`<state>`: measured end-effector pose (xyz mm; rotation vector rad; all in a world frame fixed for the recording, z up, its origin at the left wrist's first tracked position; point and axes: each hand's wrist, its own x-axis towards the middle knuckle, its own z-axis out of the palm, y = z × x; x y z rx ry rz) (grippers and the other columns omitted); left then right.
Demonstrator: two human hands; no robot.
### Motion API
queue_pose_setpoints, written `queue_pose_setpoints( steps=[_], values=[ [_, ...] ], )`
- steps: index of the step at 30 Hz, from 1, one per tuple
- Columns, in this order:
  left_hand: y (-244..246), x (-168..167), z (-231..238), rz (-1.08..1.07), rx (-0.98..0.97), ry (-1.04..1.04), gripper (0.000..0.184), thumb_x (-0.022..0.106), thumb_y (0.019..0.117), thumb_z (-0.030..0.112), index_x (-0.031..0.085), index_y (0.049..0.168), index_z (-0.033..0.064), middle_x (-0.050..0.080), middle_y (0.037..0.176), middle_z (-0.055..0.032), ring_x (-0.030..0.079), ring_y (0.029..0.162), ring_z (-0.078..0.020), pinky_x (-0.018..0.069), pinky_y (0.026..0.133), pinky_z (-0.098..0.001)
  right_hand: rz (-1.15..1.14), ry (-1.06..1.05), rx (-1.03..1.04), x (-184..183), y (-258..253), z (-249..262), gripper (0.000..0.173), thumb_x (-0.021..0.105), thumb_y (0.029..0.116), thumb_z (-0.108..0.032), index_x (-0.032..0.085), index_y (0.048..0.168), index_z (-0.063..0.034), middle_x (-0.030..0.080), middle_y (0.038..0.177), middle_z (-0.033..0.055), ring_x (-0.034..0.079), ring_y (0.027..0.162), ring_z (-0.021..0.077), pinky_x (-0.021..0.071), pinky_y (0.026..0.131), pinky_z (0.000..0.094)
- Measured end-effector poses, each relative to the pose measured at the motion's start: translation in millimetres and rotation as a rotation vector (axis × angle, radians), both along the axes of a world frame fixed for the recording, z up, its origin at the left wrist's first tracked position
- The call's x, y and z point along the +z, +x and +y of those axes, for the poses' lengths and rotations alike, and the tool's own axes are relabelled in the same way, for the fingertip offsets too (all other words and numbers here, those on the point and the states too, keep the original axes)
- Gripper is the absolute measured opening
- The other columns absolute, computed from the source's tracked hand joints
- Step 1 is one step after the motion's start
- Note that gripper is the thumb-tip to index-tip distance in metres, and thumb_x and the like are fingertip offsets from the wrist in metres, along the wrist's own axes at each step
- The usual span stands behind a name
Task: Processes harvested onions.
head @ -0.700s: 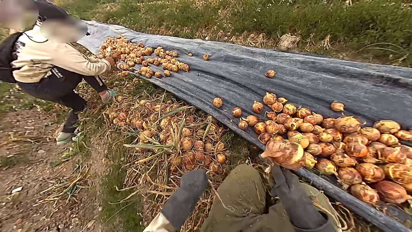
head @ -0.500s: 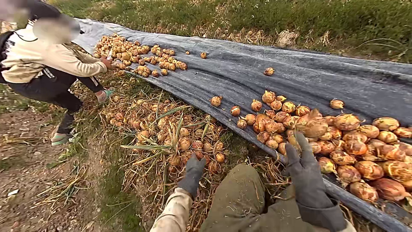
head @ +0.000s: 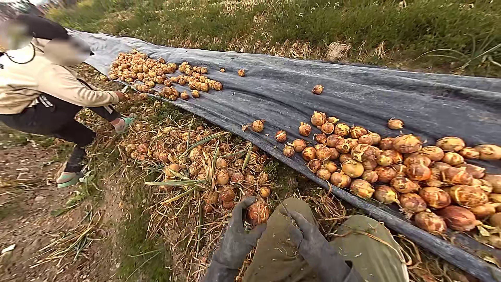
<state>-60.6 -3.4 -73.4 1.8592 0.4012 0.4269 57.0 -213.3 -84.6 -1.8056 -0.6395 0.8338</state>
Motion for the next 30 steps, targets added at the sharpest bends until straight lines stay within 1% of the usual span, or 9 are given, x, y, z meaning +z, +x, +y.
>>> queue_pose_setpoints(
  steps=[3,7,10,12,17,20,22,25,30],
  values=[
    [-17.0,29.5,-22.3,0.051,-0.241,0.132,0.068,0.086,0.0818,0.015,0.060,0.145,0.0164,0.064,0.140,-0.0035,0.061,0.128,-0.0187,0.0541,0.109,-0.0385,0.170,0.232,-0.049,8.8,-21.1,13.0,0.052,0.037,0.1071,-0.054,0.056,0.142,-0.0216,0.067,0.090,0.0050,0.061,0.062,0.0183,0.0557,0.054,0.0384],
    [-35.4,41.7,-34.9,0.379,-0.301,0.321,0.058,0.070,0.0929,0.010,0.056,0.149,0.0159,0.070,0.132,-0.0064,0.068,0.119,-0.0199,0.0541,0.105,-0.0446,-0.041,0.196,-0.012,13.0,-27.2,6.1,0.048,0.032,0.1109,-0.043,0.060,0.142,-0.0208,0.069,0.128,-0.0017,0.068,0.108,0.0079,0.0573,0.093,0.0317],
    [-41.2,45.9,-33.6,0.609,-0.228,0.240,0.028,0.059,0.1025,0.032,0.073,0.119,0.0137,0.077,0.095,-0.0009,0.074,0.083,-0.0154,0.0612,0.083,-0.0423,-0.488,0.148,-0.149,9.6,-26.6,-3.4,0.049,0.036,0.1100,-0.040,0.058,0.147,-0.0165,0.075,0.116,0.0039,0.073,0.092,0.0130,0.0612,0.081,0.0391],
    [-37.6,49.3,-32.5,0.623,-0.179,0.242,0.036,0.054,0.1037,0.043,0.074,0.098,0.0141,0.071,0.080,0.0007,0.069,0.073,-0.0143,0.0589,0.074,-0.0412,-0.471,0.099,-0.221,12.2,-21.5,-16.2,0.050,0.037,0.1092,-0.042,0.058,0.146,-0.0161,0.075,0.106,0.0025,0.069,0.078,0.0104,0.0600,0.071,0.0355],
    [-13.3,83.0,-55.2,0.654,-0.245,0.570,0.042,0.044,0.1076,0.041,0.073,0.117,0.0115,0.076,0.103,-0.0072,0.074,0.098,-0.0247,0.0583,0.089,-0.0500,-0.126,-0.324,0.120,4.3,-16.5,-32.9,0.068,0.037,0.0998,-0.070,0.062,0.138,-0.0188,0.072,0.117,0.0120,0.068,0.111,0.0281,0.0519,0.097,0.0545],
    [19.4,120.8,-89.6,1.056,-0.495,0.542,0.046,0.037,0.1129,0.034,0.064,0.136,0.0053,0.068,0.132,-0.0174,0.062,0.127,-0.0350,0.0441,0.108,-0.0555,-0.194,-0.121,0.051,-6.4,-38.3,-33.6,0.036,0.048,0.1065,-0.040,0.067,0.121,-0.0138,0.066,0.097,0.0135,0.067,0.083,0.0269,0.0565,0.072,0.0469],
    [16.2,97.3,-89.3,0.845,-0.596,0.636,0.045,0.042,0.1093,0.033,0.070,0.111,-0.0016,0.072,0.106,-0.0229,0.070,0.104,-0.0413,0.0516,0.090,-0.0606,-0.255,-0.126,0.142,2.1,-37.8,-36.5,0.049,0.061,0.0980,-0.011,0.054,0.146,-0.0118,0.061,0.117,0.0302,0.067,0.097,0.0438,0.0573,0.079,0.0577],
    [35.7,102.2,-81.2,1.084,-0.522,0.558,0.049,0.038,0.1112,0.038,0.070,0.120,0.0030,0.071,0.121,-0.0212,0.065,0.119,-0.0401,0.0459,0.102,-0.0603,-0.104,-0.025,-0.003,-1.0,-23.1,-27.5,0.044,0.041,0.1075,-0.048,0.071,0.116,-0.0158,0.065,0.079,0.0049,0.062,0.063,0.0169,0.0542,0.059,0.0358],
    [62.5,67.5,-14.1,1.276,-0.228,0.450,0.044,0.035,0.1121,0.026,0.058,0.142,0.0037,0.057,0.144,-0.0236,0.054,0.136,-0.0400,0.0397,0.112,-0.0582,-0.283,-0.124,-0.303,48.4,62.8,-18.7,0.058,0.032,0.1081,-0.050,0.068,0.097,-0.0061,0.058,0.071,0.0046,0.057,0.060,0.0181,0.0507,0.059,0.0400]
  ],
)
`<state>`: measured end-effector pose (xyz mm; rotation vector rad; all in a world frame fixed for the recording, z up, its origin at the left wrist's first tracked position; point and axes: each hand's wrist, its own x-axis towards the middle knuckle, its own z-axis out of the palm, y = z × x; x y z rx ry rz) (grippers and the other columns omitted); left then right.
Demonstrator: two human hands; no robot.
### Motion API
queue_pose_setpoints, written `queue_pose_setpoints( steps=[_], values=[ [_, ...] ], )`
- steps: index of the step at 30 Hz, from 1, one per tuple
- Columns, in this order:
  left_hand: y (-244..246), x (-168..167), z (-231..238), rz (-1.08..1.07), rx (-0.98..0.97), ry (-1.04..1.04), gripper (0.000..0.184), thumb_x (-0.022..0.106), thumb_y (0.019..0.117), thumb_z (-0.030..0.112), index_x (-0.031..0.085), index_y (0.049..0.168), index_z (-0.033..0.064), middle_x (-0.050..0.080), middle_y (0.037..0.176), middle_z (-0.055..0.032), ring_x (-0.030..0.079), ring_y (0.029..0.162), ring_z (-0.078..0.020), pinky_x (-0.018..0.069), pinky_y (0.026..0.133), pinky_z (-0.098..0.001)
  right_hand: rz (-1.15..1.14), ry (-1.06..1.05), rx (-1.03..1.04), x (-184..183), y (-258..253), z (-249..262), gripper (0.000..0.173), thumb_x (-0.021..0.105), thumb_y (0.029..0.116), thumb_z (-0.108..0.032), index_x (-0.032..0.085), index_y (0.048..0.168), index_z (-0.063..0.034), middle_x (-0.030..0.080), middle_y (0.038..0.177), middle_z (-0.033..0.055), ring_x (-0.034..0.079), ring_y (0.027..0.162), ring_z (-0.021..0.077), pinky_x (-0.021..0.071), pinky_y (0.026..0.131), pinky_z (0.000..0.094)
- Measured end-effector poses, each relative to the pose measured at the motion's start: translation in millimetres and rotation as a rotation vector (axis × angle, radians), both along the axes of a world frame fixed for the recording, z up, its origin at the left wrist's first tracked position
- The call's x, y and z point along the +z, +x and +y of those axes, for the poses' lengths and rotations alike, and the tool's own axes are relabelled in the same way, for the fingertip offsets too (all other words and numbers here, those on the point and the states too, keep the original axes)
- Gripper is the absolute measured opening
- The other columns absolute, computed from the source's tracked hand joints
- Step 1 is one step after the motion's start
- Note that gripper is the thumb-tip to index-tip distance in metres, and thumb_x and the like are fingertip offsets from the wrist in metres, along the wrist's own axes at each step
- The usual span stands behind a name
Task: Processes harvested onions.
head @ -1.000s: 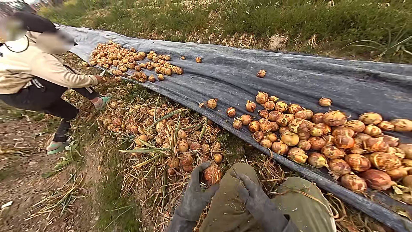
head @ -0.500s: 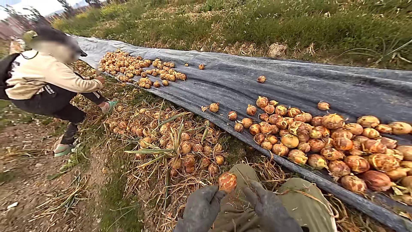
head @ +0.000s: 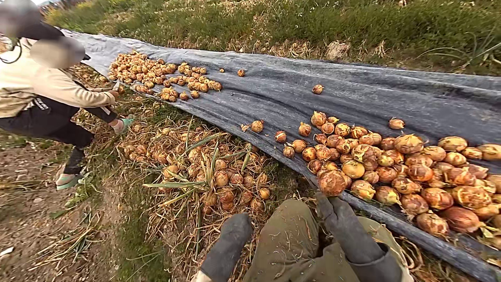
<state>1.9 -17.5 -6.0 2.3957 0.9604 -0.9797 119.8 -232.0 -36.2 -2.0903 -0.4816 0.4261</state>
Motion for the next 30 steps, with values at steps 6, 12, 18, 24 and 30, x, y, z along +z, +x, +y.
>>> queue_pose_setpoints(
  steps=[6,12,18,24,30],
  values=[
    [39.3,-203.4,93.0,-0.193,0.137,0.223,0.055,0.056,0.1001,0.032,0.048,0.152,0.0151,0.063,0.137,-0.0179,0.063,0.125,-0.0366,0.0531,0.100,-0.0577,0.031,0.415,-0.302,-11.2,48.6,-14.1,0.049,0.035,0.1082,-0.051,0.051,0.148,-0.0289,0.055,0.067,0.0048,0.050,0.044,0.0199,0.0487,0.038,0.0384],
    [27.7,-215.7,109.4,-0.339,0.209,0.079,0.082,0.077,0.0865,0.043,0.042,0.155,0.0128,0.056,0.147,-0.0183,0.059,0.130,-0.0362,0.0491,0.107,-0.0587,0.243,0.108,-0.095,-56.4,-5.8,-33.0,0.051,0.039,0.1062,-0.054,0.062,0.138,-0.0217,0.061,0.074,0.0042,0.057,0.052,0.0192,0.0515,0.045,0.0388],
    [-49.4,-132.0,45.7,-1.033,0.363,-0.509,0.086,0.091,0.0745,0.024,0.047,0.147,0.0094,0.062,0.137,-0.0104,0.064,0.121,-0.0181,0.0578,0.102,-0.0366,0.197,-0.036,0.198,-64.1,-46.6,-6.7,0.051,0.035,0.1072,-0.053,0.060,0.141,-0.0246,0.071,0.109,0.0048,0.068,0.081,0.0169,0.0581,0.074,0.0424],
    [-77.8,-46.7,-19.8,-1.189,0.060,-0.585,0.079,0.093,0.0748,0.019,0.056,0.144,0.0069,0.064,0.137,-0.0080,0.066,0.121,-0.0192,0.0590,0.103,-0.0383,0.221,0.450,0.323,-44.5,-81.3,28.7,0.055,0.036,0.1077,-0.053,0.053,0.148,-0.0199,0.061,0.142,-0.0018,0.064,0.119,0.0096,0.0570,0.099,0.0356],
    [-93.5,-38.6,-34.1,-0.667,0.431,-0.717,0.058,0.080,0.0866,0.044,0.062,0.131,0.0104,0.073,0.104,-0.0056,0.070,0.074,-0.0155,0.0609,0.065,-0.0333,-0.331,0.157,0.275,-53.7,-101.0,13.9,0.049,0.039,0.1089,-0.042,0.060,0.144,-0.0154,0.076,0.108,0.0069,0.075,0.088,0.0190,0.0619,0.074,0.0461]
  ],
)
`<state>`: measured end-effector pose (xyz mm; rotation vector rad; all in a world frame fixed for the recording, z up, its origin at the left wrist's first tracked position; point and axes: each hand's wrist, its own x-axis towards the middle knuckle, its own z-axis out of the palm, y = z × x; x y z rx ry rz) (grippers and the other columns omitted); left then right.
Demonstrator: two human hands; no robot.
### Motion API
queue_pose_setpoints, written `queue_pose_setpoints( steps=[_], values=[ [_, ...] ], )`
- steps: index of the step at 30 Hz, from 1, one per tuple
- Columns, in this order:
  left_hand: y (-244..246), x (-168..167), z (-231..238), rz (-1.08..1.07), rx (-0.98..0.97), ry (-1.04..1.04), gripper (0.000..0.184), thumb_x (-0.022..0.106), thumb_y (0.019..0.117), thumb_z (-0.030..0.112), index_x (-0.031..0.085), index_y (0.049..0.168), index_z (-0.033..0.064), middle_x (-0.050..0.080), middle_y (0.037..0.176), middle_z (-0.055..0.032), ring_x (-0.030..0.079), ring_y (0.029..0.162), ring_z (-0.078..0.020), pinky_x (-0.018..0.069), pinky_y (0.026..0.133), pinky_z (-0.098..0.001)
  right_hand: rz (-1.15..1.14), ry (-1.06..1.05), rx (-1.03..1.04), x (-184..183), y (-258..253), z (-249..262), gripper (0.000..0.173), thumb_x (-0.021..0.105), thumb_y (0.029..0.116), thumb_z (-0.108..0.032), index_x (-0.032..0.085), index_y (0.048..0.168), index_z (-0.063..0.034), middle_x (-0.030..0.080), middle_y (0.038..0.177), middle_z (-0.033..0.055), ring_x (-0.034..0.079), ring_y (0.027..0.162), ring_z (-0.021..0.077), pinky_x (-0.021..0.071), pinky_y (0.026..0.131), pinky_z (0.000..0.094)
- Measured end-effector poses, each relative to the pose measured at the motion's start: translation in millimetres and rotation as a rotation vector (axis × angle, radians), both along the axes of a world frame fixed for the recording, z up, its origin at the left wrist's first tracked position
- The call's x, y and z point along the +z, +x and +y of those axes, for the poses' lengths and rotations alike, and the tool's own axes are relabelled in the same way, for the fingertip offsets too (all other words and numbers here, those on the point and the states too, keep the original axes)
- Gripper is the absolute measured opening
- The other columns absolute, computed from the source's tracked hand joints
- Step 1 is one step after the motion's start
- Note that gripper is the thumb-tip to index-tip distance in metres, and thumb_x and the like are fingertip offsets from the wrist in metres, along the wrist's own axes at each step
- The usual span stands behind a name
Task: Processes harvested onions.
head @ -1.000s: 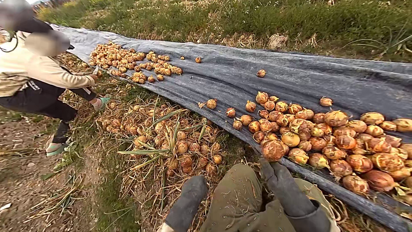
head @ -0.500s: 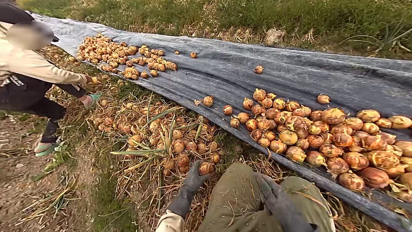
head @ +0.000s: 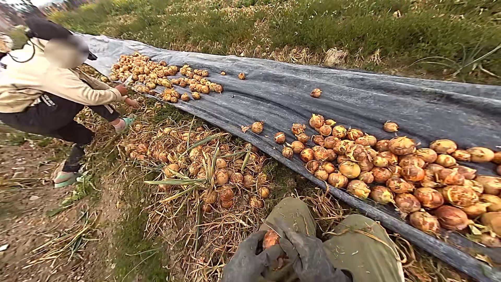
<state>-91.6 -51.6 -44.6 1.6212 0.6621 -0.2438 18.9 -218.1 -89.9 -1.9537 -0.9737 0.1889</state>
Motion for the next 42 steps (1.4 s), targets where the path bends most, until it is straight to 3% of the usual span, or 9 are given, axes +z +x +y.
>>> queue_pose_setpoints(
  steps=[3,9,12,15,22,27,29,35,42],
  values=[
    [15.8,4.4,-12.3,0.004,0.033,-0.057,0.063,0.078,0.0882,0.045,0.059,0.138,0.0118,0.072,0.108,-0.0064,0.071,0.078,-0.0171,0.0624,0.068,-0.0345,0.422,0.080,-0.050,2.2,8.4,-15.3,0.048,0.040,0.1091,-0.039,0.052,0.151,-0.0183,0.068,0.132,0.0011,0.070,0.096,0.0082,0.0601,0.084,0.0312],
    [71.0,-37.0,12.4,-0.063,0.083,0.231,0.037,0.052,0.1058,0.036,0.066,0.132,0.0138,0.073,0.109,-0.0054,0.073,0.090,-0.0173,0.0621,0.080,-0.0363,1.654,0.511,-0.041,12.4,67.6,-27.3,0.077,0.025,0.0956,-0.078,0.064,0.103,-0.0121,0.053,0.059,0.0054,0.046,0.038,0.0117,0.0411,0.033,0.0261],
    [99.5,-112.4,66.2,0.355,-0.102,0.659,0.038,0.048,0.1046,0.034,0.071,0.126,0.0114,0.068,0.130,-0.0125,0.062,0.127,-0.0270,0.0468,0.111,-0.0502,1.625,0.741,-0.142,26.3,108.3,-29.6,0.088,0.017,0.0935,-0.081,0.064,0.099,-0.0070,0.048,0.053,0.0007,0.043,0.034,0.0059,0.0372,0.031,0.0203],
    [121.9,-166.5,95.2,0.555,-0.248,0.815,0.051,0.055,0.0989,0.042,0.062,0.138,0.0097,0.062,0.139,-0.0177,0.058,0.132,-0.0361,0.0474,0.108,-0.0585,1.526,0.975,0.175,21.2,141.8,-51.9,0.088,0.031,0.0947,-0.079,0.060,0.139,-0.0094,0.058,0.070,0.0035,0.045,0.040,0.0051,0.0422,0.036,0.0189],
    [144.9,-184.8,100.6,0.575,-0.242,0.875,0.080,0.085,0.0684,0.042,0.060,0.138,0.0119,0.056,0.141,-0.0219,0.060,0.124,-0.0401,0.0556,0.094,-0.0600,1.673,0.784,-0.083,2.1,109.1,-62.3,0.086,0.023,0.0952,-0.079,0.059,0.137,-0.0132,0.056,0.068,0.0044,0.050,0.042,0.0112,0.0461,0.037,0.0253],
    [135.8,-80.0,46.4,0.571,-0.360,0.665,0.064,0.066,0.1000,0.021,0.037,0.155,0.0052,0.039,0.159,-0.0219,0.041,0.147,-0.0358,0.0355,0.119,-0.0507,1.444,0.195,-0.335,45.9,31.5,-37.9,0.056,0.011,0.1132,-0.032,0.058,0.128,-0.0049,0.058,0.069,0.0002,0.051,0.046,0.0090,0.0447,0.041,0.0239],
    [105.4,-152.5,70.6,0.122,-0.196,0.810,0.069,0.079,0.0783,0.034,0.057,0.136,0.0035,0.064,0.127,-0.0256,0.066,0.116,-0.0380,0.0573,0.095,-0.0512,1.312,0.010,-0.337,83.6,15.3,-33.1,0.044,0.022,0.1128,-0.023,0.059,0.129,-0.0056,0.052,0.070,-0.0019,0.045,0.046,0.0076,0.0405,0.041,0.0234],
    [71.2,-85.2,64.5,-0.178,-0.022,0.343,0.096,0.093,0.0641,0.027,0.049,0.149,0.0218,0.058,0.142,-0.0058,0.060,0.125,-0.0143,0.0551,0.105,-0.0372,0.427,-0.133,-0.097,13.7,31.4,-48.0,0.050,0.033,0.1095,-0.044,0.060,0.142,-0.0171,0.071,0.104,0.0071,0.066,0.072,0.0162,0.0585,0.066,0.0410],
    [27.7,1.3,24.3,-0.441,-0.186,0.547,0.095,0.096,0.0626,0.042,0.054,0.145,0.0162,0.065,0.135,-0.0030,0.063,0.124,-0.0134,0.0559,0.106,-0.0393,0.540,0.039,0.023,21.9,13.5,3.5,0.057,0.038,0.1066,-0.053,0.056,0.143,-0.0124,0.068,0.123,0.0047,0.067,0.105,0.0095,0.0571,0.092,0.0342]
  ],
)
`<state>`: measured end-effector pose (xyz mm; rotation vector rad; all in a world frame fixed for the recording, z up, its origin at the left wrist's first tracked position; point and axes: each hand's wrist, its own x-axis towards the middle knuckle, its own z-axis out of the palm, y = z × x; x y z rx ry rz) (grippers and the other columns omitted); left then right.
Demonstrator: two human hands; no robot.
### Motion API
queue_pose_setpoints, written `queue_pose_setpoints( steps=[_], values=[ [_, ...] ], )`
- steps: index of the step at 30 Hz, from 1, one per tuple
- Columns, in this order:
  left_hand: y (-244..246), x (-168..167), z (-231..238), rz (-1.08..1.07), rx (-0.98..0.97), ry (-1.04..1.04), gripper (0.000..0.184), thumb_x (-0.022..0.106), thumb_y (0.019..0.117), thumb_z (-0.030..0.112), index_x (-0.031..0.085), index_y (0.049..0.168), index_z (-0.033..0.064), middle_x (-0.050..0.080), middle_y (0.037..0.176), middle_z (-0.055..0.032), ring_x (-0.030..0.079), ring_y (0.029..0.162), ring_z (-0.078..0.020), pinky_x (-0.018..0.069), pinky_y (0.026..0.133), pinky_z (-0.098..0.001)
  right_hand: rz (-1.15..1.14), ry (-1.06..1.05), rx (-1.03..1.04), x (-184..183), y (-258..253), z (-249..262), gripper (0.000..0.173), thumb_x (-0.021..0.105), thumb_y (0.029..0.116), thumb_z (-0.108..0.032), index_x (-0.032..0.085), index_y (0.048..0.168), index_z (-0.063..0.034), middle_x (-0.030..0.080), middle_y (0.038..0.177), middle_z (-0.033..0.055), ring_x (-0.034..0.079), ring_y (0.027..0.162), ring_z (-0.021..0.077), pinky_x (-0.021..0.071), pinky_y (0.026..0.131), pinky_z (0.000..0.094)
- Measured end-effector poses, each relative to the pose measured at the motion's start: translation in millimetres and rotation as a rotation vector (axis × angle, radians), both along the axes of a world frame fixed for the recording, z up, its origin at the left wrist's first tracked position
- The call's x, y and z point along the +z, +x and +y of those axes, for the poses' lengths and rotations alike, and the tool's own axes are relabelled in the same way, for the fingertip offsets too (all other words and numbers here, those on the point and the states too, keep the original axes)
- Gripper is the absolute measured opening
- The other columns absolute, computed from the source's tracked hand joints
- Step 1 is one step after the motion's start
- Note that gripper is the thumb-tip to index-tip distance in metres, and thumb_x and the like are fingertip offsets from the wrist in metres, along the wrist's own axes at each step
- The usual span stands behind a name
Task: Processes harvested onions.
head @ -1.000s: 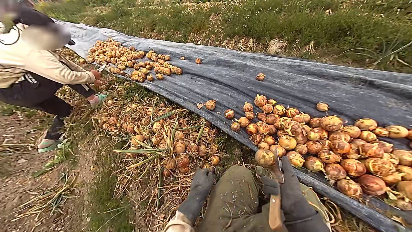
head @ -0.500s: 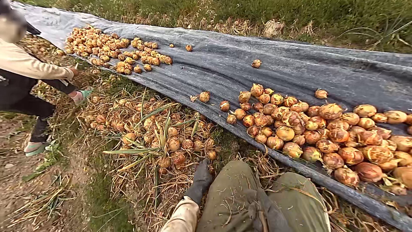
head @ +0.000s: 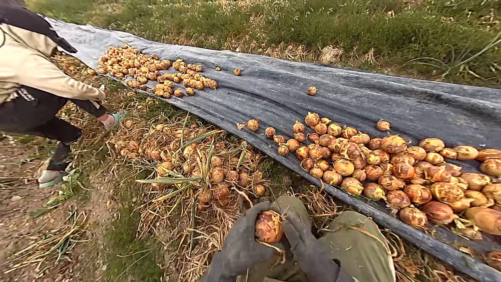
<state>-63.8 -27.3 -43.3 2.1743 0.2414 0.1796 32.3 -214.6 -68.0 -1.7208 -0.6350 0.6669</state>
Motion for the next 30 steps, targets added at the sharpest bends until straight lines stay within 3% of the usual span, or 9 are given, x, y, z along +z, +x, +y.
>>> queue_pose_setpoints(
  steps=[6,8,10,14,18,21,25,28,30],
  values=[
    [-31.8,31.0,-19.3,0.412,-0.071,0.077,0.101,0.090,0.0724,0.028,0.038,0.158,0.0125,0.061,0.139,-0.0172,0.062,0.126,-0.0315,0.0501,0.108,-0.0521,-0.385,-0.059,0.079,-5.2,-14.8,4.8,0.048,0.036,0.1097,-0.042,0.060,0.144,-0.0183,0.075,0.115,0.0060,0.073,0.101,0.0186,0.0596,0.086,0.0445],
    [-40.9,31.2,-23.0,0.511,-0.005,-0.203,0.087,0.088,0.0745,0.016,0.046,0.151,0.0113,0.069,0.128,-0.0114,0.069,0.115,-0.0227,0.0565,0.101,-0.0442,-0.599,0.007,0.013,-9.5,-14.4,4.0,0.050,0.039,0.1085,-0.043,0.061,0.144,-0.0149,0.076,0.098,0.0085,0.074,0.081,0.0213,0.0607,0.069,0.0464],
    [-43.4,31.3,-20.0,0.475,0.141,-0.521,0.054,0.083,0.0812,0.007,0.062,0.130,0.0066,0.076,0.105,-0.0094,0.075,0.085,-0.0204,0.0638,0.074,-0.0380,-0.457,0.074,-0.059,-7.8,-7.0,0.4,0.048,0.037,0.1101,-0.039,0.058,0.145,-0.0144,0.075,0.112,0.0044,0.073,0.087,0.0117,0.0620,0.078,0.0373],
    [-22.2,53.1,-8.4,0.502,0.198,-0.115,0.019,0.057,0.1029,0.025,0.071,0.104,0.0124,0.075,0.079,0.0023,0.072,0.067,-0.0118,0.0619,0.067,-0.0329,-0.154,-0.343,0.038,-14.8,9.9,-11.6,0.057,0.028,0.1074,-0.055,0.060,0.140,-0.0198,0.069,0.094,0.0093,0.067,0.081,0.0257,0.0554,0.077,0.0499],
    [2.7,73.8,-17.3,0.451,0.105,0.456,0.036,0.054,0.1022,0.038,0.074,0.123,0.0159,0.076,0.110,-0.0067,0.073,0.103,-0.0265,0.0568,0.091,-0.0516,-0.089,-0.364,0.201,-24.7,2.8,-9.2,0.067,0.036,0.1008,-0.069,0.064,0.135,-0.0184,0.072,0.113,0.0106,0.069,0.107,0.0254,0.0525,0.096,0.0526],
    [20.6,78.8,-35.8,0.717,-0.078,0.420,0.041,0.046,0.1076,0.039,0.069,0.127,0.0123,0.072,0.121,-0.0129,0.068,0.115,-0.0321,0.0515,0.100,-0.0545,0.188,-0.143,-0.010,-34.8,-2.6,-2.2,0.062,0.038,0.1019,-0.066,0.066,0.112,-0.0114,0.063,0.083,0.0056,0.063,0.070,0.0183,0.0561,0.067,0.0405],
    [31.9,58.8,-58.9,0.730,-0.330,0.391,0.051,0.045,0.1071,0.044,0.071,0.110,-0.0002,0.072,0.105,-0.0229,0.069,0.106,-0.0413,0.0517,0.093,-0.0606,0.386,-0.273,-0.052,-28.8,-5.3,-17.0,0.065,0.030,0.1040,-0.066,0.059,0.125,-0.0106,0.064,0.092,0.0068,0.064,0.073,0.0189,0.0566,0.066,0.0404],
    [54.1,45.6,-36.0,0.868,-0.230,0.445,0.035,0.052,0.1030,0.031,0.070,0.120,0.0053,0.071,0.117,-0.0226,0.066,0.113,-0.0430,0.0491,0.095,-0.0635,-0.047,-0.199,-0.003,-31.1,17.3,-28.8,0.067,0.033,0.1056,-0.059,0.067,0.084,-0.0056,0.060,0.069,0.0067,0.061,0.063,0.0188,0.0523,0.061,0.0397],
    [70.0,29.6,-5.0,1.052,-0.014,0.520,0.036,0.053,0.1018,0.027,0.067,0.132,0.0126,0.067,0.132,-0.0195,0.064,0.123,-0.0412,0.0489,0.101,-0.0639,-0.322,-0.206,-0.046,-16.9,52.2,-29.1,0.069,0.029,0.1061,-0.056,0.068,0.083,-0.0048,0.061,0.068,0.0090,0.064,0.066,0.0230,0.0547,0.065,0.0457]
  ],
)
